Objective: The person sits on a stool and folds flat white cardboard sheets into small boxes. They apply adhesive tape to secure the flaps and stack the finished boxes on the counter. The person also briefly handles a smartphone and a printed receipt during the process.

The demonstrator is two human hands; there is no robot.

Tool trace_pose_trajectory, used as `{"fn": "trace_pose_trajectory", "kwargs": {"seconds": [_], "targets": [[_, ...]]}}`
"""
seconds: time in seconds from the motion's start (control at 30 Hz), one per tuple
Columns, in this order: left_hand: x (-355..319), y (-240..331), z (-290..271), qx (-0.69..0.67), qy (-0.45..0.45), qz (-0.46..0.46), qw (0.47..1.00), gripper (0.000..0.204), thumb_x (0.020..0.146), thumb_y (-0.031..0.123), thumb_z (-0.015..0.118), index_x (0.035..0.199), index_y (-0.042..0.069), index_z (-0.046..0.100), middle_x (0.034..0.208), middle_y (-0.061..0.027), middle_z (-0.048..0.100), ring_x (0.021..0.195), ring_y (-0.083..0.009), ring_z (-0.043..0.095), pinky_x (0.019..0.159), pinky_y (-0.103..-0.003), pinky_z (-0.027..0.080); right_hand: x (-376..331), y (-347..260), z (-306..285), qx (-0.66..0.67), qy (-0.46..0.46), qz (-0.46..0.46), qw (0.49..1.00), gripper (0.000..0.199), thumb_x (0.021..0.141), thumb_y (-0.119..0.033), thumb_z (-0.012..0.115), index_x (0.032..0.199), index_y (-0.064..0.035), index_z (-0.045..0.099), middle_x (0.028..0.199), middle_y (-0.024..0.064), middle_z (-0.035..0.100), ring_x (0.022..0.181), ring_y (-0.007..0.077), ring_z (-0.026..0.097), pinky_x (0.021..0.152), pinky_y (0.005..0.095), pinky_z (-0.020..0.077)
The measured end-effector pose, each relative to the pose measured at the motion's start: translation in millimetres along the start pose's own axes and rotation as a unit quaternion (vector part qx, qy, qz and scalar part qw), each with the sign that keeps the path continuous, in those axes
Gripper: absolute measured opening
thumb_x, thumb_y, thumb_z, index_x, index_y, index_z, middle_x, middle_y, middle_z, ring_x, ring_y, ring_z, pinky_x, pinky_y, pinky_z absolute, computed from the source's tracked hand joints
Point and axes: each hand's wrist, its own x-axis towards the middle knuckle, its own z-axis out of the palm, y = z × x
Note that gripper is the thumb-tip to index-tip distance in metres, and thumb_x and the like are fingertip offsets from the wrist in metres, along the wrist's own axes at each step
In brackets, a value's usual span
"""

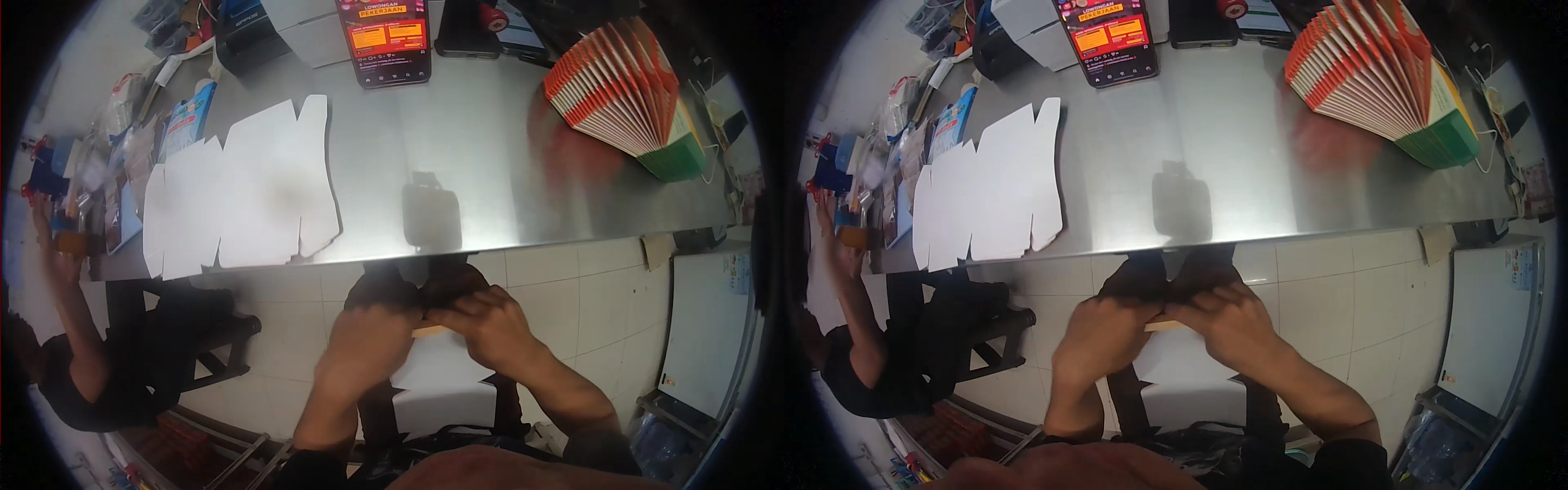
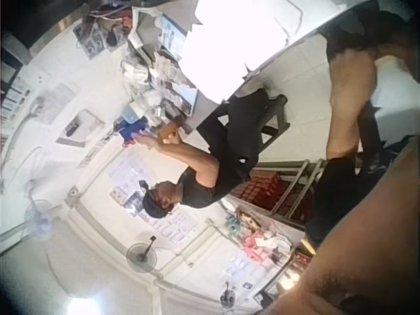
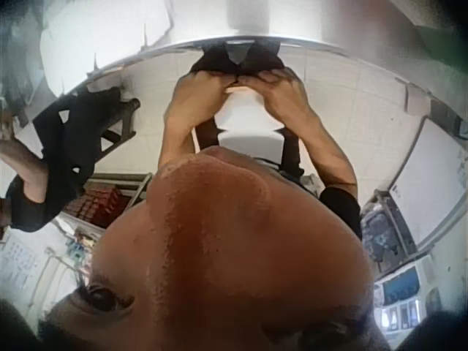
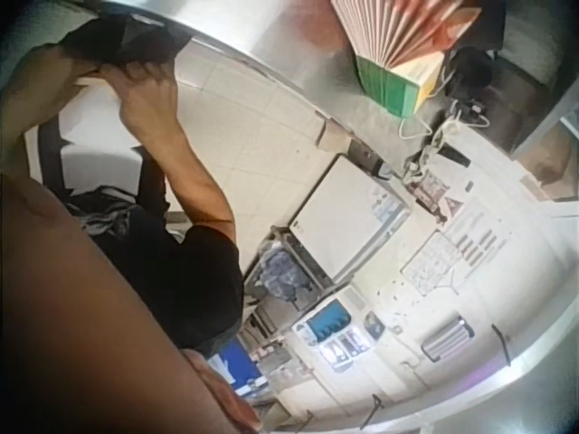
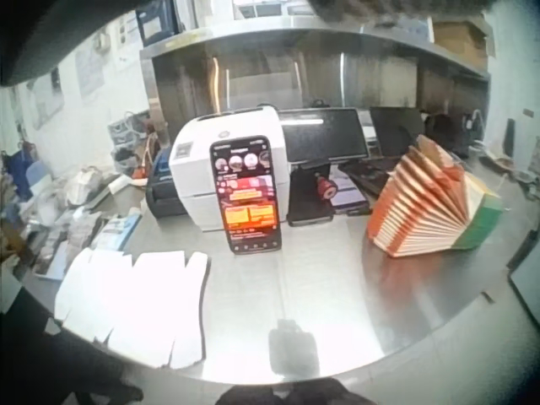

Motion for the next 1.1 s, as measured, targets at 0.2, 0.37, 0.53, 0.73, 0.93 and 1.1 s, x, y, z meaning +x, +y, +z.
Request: {"fn": "trace_pose_trajectory", "kwargs": {"seconds": [0.2, 0.37, 0.53, 0.73, 0.93, 1.1], "targets": [[9, -9, 45, 0.019, 0.207, 0.066, 0.976, 0.009, 0.076, 0.001, 0.063, 0.083, 0.006, 0.064, 0.077, -0.0117, 0.066, 0.072, -0.0307, 0.068, 0.066, -0.043, 0.053, 13, 4, 19, 0.011, 0.021, 0.007, 1.000, 0.035, 0.073, 0.000, 0.065, 0.101, -0.0175, 0.077, 0.088, 0.0008, 0.070, 0.086, 0.0244, 0.069, 0.076, 0.0386, 0.0549], [0, -8, 66, 0.005, 0.269, 0.037, 0.963, 0.012, 0.077, 0.001, 0.064, 0.086, 0.008, 0.065, 0.078, -0.0111, 0.066, 0.074, -0.0320, 0.068, 0.070, -0.046, 0.052, 7, -4, 25, -0.010, 0.045, 0.010, 0.999, 0.036, 0.070, -0.001, 0.067, 0.100, -0.0175, 0.078, 0.095, 0.0009, 0.073, 0.083, 0.0239, 0.070, 0.075, 0.0381, 0.0566], [20, -38, 63, -0.212, 0.143, -0.043, 0.966, 0.017, 0.090, 0.017, 0.075, 0.101, 0.005, 0.071, 0.092, -0.0140, 0.072, 0.088, -0.0331, 0.069, 0.077, -0.047, 0.053, 21, 15, 13, 0.075, -0.041, 0.084, 0.993, 0.035, 0.081, -0.004, 0.071, 0.113, -0.0169, 0.076, 0.104, 0.0076, 0.076, 0.083, 0.0313, 0.071, 0.082, 0.0406, 0.0582], [27, -55, 87, -0.335, 0.221, -0.079, 0.913, 0.031, 0.086, 0.008, 0.084, 0.114, 0.000, 0.071, 0.099, -0.0123, 0.076, 0.091, -0.0185, 0.071, 0.082, -0.034, 0.056, 17, 21, 15, 0.165, 0.049, 0.189, 0.967, 0.046, 0.088, -0.010, 0.077, 0.132, -0.0073, 0.064, 0.117, 0.0188, 0.070, 0.105, 0.0354, 0.070, 0.091, 0.0415, 0.0564], [-5, -36, 110, -0.277, 0.369, -0.050, 0.886, 0.040, 0.094, 0.006, 0.072, 0.132, -0.001, 0.062, 0.124, -0.0218, 0.068, 0.114, -0.0311, 0.067, 0.099, -0.039, 0.051, -40, 3, 42, 0.289, 0.206, 0.307, 0.883, 0.063, 0.094, -0.007, 0.073, 0.148, 0.0068, 0.045, 0.130, 0.0274, 0.059, 0.113, 0.0438, 0.064, 0.098, 0.0437, 0.0523], [-8, -22, 113, -0.189, 0.380, -0.028, 0.905, 0.053, 0.093, 0.002, 0.067, 0.144, -0.005, 0.052, 0.139, -0.0251, 0.059, 0.128, -0.0413, 0.058, 0.110, -0.044, 0.045, -78, -27, 47, 0.131, 0.128, 0.247, 0.952, 0.071, 0.097, 0.002, 0.062, 0.156, 0.0132, 0.025, 0.143, 0.0339, 0.050, 0.133, 0.0476, 0.051, 0.112, 0.0487, 0.0421]]}}
